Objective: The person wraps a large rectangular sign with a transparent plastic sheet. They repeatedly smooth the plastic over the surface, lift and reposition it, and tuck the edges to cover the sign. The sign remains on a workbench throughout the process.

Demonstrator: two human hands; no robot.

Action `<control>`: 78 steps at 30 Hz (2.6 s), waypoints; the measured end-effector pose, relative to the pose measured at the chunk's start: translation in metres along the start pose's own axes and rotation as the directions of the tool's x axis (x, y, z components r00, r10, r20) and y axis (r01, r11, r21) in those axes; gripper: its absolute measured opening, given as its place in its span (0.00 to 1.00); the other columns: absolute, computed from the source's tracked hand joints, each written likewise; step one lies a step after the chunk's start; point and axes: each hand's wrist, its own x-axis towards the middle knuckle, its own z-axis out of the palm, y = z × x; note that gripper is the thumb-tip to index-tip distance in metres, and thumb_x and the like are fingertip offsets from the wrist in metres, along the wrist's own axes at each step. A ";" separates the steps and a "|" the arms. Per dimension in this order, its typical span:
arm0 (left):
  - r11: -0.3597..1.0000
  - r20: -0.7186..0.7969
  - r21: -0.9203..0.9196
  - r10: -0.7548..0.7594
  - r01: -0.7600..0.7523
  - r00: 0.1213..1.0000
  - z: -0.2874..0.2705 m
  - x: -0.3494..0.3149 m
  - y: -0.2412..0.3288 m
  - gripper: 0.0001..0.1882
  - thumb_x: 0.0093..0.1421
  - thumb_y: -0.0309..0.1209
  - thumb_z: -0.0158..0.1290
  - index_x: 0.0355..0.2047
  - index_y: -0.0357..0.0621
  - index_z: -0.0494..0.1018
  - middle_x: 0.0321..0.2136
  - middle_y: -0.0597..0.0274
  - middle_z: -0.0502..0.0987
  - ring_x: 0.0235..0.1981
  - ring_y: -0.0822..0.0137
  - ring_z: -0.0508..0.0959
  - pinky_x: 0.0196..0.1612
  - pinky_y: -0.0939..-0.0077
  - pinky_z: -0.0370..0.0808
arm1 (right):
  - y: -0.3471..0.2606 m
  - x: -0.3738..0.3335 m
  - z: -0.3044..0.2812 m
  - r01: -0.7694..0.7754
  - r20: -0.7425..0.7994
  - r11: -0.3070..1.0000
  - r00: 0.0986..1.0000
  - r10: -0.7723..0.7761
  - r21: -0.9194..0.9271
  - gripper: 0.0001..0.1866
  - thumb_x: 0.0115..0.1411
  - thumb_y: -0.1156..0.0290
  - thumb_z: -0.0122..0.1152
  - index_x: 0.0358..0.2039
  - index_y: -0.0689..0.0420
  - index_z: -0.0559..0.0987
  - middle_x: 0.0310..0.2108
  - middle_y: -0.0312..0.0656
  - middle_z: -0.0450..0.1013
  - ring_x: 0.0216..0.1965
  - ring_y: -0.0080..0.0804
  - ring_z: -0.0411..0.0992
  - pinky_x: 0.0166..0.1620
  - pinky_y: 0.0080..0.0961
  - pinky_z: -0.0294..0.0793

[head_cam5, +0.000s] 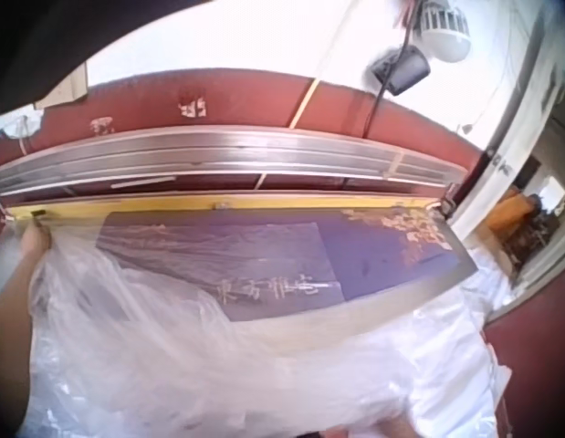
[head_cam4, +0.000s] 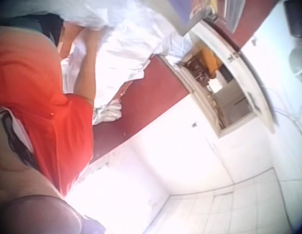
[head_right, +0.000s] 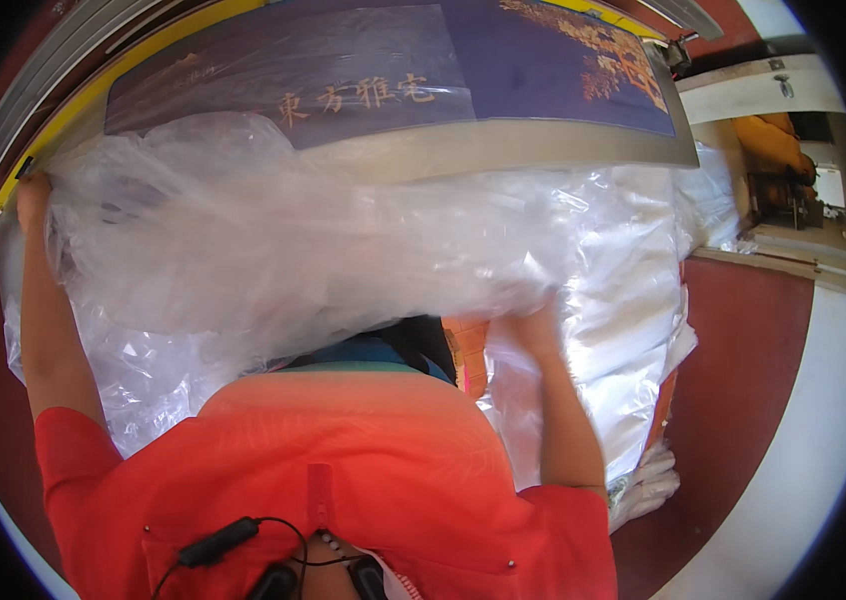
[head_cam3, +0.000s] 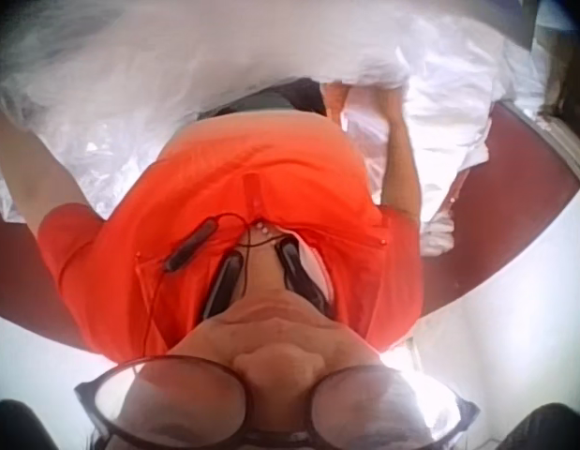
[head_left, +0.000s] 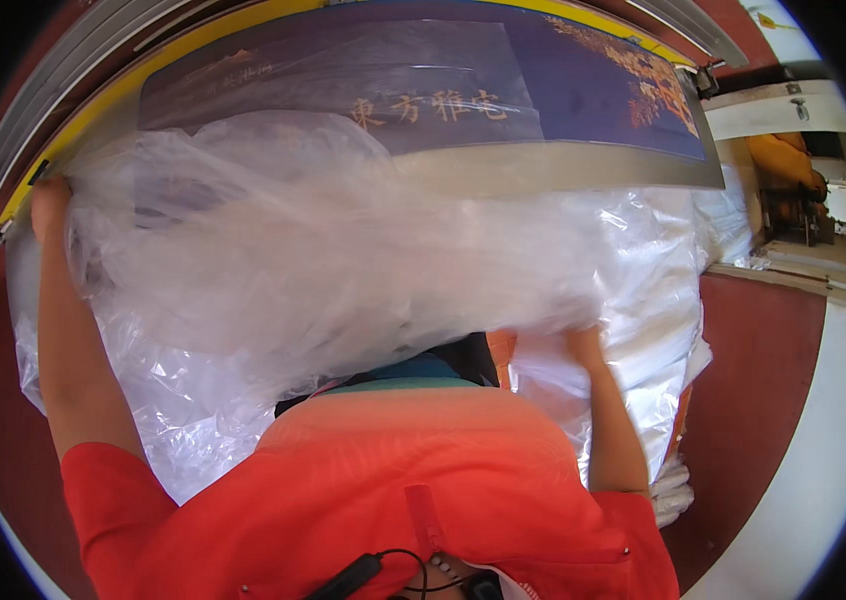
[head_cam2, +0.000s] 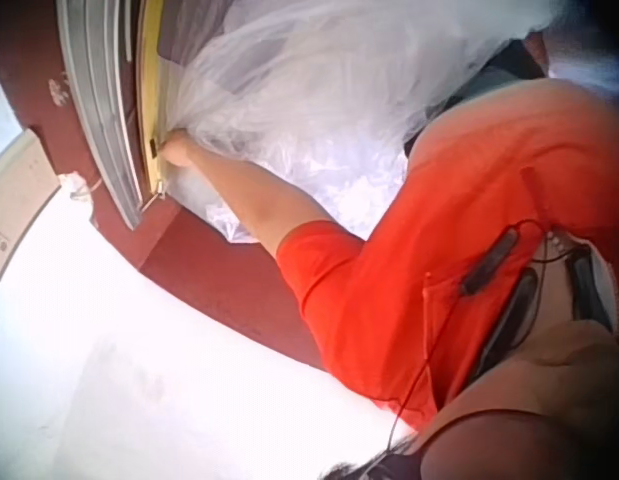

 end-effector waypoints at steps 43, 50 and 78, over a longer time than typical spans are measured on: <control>0.861 -0.064 -0.455 0.225 -0.229 0.972 -0.062 -0.097 -0.009 0.11 0.54 0.35 0.47 0.23 0.40 0.64 0.14 0.62 0.62 0.17 0.72 0.60 0.23 0.79 0.61 | -0.298 0.133 -0.095 0.717 -0.073 0.529 0.562 -0.824 -0.454 0.34 0.52 0.48 0.42 0.53 0.58 0.53 0.56 0.44 0.46 0.58 0.39 0.41 0.57 0.38 0.38; 0.877 -0.072 -0.402 0.258 -0.264 0.964 -0.055 -0.094 -0.031 0.11 0.54 0.35 0.47 0.24 0.40 0.64 0.16 0.61 0.63 0.19 0.72 0.62 0.25 0.80 0.62 | -0.323 0.112 -0.077 0.694 -0.128 0.529 0.542 -0.830 -0.488 0.34 0.50 0.51 0.48 0.52 0.60 0.56 0.54 0.46 0.51 0.57 0.41 0.45 0.56 0.38 0.43; -0.065 0.162 -0.984 0.051 0.165 0.985 -0.128 -0.119 -0.094 0.08 0.57 0.35 0.43 0.31 0.44 0.67 0.26 0.73 0.67 0.29 0.81 0.65 0.35 0.89 0.62 | -0.329 0.169 -0.086 0.727 -0.514 0.658 0.649 -0.562 0.198 0.07 0.53 0.69 0.49 0.24 0.58 0.68 0.16 0.38 0.65 0.18 0.30 0.63 0.25 0.25 0.63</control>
